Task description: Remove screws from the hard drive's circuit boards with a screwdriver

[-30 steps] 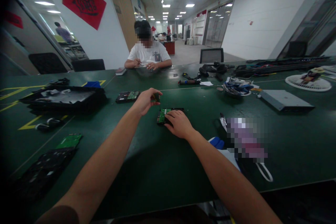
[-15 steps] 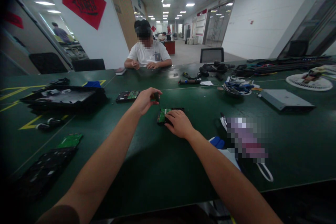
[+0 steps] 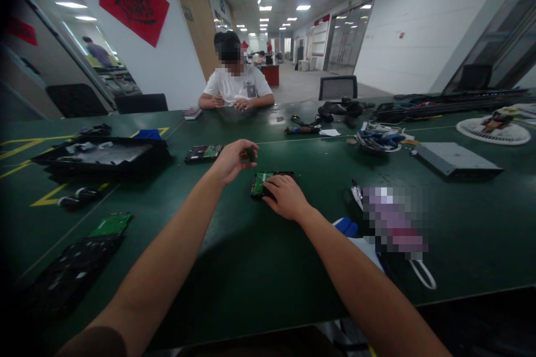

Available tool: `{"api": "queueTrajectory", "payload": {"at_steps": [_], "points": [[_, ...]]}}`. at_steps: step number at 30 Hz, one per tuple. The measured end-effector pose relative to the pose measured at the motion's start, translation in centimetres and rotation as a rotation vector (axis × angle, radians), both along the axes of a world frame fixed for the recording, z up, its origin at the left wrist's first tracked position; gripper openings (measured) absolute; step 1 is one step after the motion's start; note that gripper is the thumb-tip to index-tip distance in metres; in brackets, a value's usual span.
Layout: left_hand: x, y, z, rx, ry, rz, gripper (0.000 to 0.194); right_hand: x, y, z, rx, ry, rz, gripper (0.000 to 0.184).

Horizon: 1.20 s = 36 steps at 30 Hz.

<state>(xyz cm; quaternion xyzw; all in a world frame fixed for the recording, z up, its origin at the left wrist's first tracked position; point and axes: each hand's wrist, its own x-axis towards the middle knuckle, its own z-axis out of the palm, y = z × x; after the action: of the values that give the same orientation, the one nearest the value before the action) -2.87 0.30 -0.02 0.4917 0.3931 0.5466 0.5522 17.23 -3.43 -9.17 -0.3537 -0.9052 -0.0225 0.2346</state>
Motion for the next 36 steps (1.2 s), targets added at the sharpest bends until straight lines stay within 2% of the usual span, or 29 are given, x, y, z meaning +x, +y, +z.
{"api": "queueTrajectory", "payload": {"at_steps": [4,7,12,19,21,24,30,36], "points": [[0.14,0.08,-0.10,-0.070,-0.077,-0.067,0.022,-0.02,-0.01,0.01,0.003,-0.003,0.002,0.042],[0.19,0.46,-0.39,-0.050,-0.102,-0.018,0.017,-0.02,0.02,0.01,0.004,-0.002,0.007,0.042],[0.09,0.54,-0.43,0.046,0.015,0.081,0.018,0.00,0.09,-0.06,0.006,-0.004,0.012,0.042],[0.17,-0.04,-0.07,-0.025,-0.041,-0.050,0.020,0.01,0.11,-0.10,0.003,0.018,0.019,0.041],[0.16,0.10,-0.19,-0.050,-0.075,-0.054,0.019,0.01,0.13,-0.17,0.007,0.020,0.019,0.041],[0.17,0.31,-0.36,-0.015,-0.061,-0.004,0.018,0.02,0.16,-0.29,0.015,0.013,0.017,0.042],[0.24,0.11,-0.21,0.093,0.112,0.133,0.020,0.04,0.19,-0.28,0.014,0.006,0.012,0.042],[0.17,0.03,-0.07,0.016,0.042,0.040,0.021,0.03,0.19,-0.27,0.016,0.002,0.015,0.042]]}}
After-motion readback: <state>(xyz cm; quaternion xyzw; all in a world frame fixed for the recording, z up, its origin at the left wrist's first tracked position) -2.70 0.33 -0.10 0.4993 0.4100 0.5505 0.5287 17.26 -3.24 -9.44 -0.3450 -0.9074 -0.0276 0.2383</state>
